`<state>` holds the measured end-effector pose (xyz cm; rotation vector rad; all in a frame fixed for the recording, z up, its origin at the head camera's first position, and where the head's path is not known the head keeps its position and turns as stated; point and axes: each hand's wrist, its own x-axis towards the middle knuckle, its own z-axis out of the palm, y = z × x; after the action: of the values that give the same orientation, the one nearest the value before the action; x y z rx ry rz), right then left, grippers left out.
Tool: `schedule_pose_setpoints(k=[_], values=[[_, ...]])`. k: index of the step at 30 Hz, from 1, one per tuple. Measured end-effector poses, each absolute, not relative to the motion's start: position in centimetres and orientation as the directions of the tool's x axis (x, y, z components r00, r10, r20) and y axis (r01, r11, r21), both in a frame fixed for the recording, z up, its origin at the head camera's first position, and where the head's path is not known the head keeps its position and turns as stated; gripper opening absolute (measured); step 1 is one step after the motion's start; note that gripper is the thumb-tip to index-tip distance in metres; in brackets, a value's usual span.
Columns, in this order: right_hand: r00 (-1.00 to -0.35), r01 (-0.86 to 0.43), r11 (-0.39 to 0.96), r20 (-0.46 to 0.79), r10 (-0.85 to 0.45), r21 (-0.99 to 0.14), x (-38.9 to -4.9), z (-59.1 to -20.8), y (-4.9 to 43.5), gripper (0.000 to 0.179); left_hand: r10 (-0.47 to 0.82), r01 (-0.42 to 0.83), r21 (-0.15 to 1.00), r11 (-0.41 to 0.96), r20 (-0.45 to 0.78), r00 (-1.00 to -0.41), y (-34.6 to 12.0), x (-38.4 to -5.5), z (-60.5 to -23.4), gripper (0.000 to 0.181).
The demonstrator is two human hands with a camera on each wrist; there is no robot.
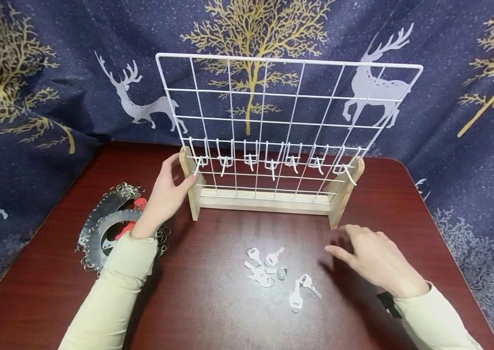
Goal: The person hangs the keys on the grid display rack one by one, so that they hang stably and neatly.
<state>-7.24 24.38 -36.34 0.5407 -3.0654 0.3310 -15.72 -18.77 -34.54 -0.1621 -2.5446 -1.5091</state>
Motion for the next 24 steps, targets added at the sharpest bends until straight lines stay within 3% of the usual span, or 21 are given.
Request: schedule_pose_setpoints(k=[6, 12, 18, 24], values=[[-0.927, -0.374, 0.888, 0.075, -0.368, -0.268, -6.9, -36.7, 21.9, 0.054, -0.028, 0.159, 0.904, 0.397, 0.185, -0.982, -17.6, -16.4, -34.7, 0.062], [-0.896, -0.443, 0.847, 0.106, -0.431, -0.295, -6.8, -37.1, 20.0, 0.048, -0.106, 0.152, 0.89, 0.431, 0.217, -0.97, -16.7, -16.7, -35.3, 0.047], [-0.862, -0.507, 0.812, 0.148, -0.485, -0.288, -6.4, -37.5, 18.8, 0.037, -0.138, 0.135, 0.895, 0.426, 0.211, -0.968, -15.8, -17.4, -36.3, 0.038], [-0.814, -0.579, 0.769, 0.14, -0.564, -0.271, -7.1, -38.1, 16.2, 0.04, -0.188, 0.128, 0.899, 0.419, 0.224, -0.956, -16.3, -18.3, -36.2, 0.031]])
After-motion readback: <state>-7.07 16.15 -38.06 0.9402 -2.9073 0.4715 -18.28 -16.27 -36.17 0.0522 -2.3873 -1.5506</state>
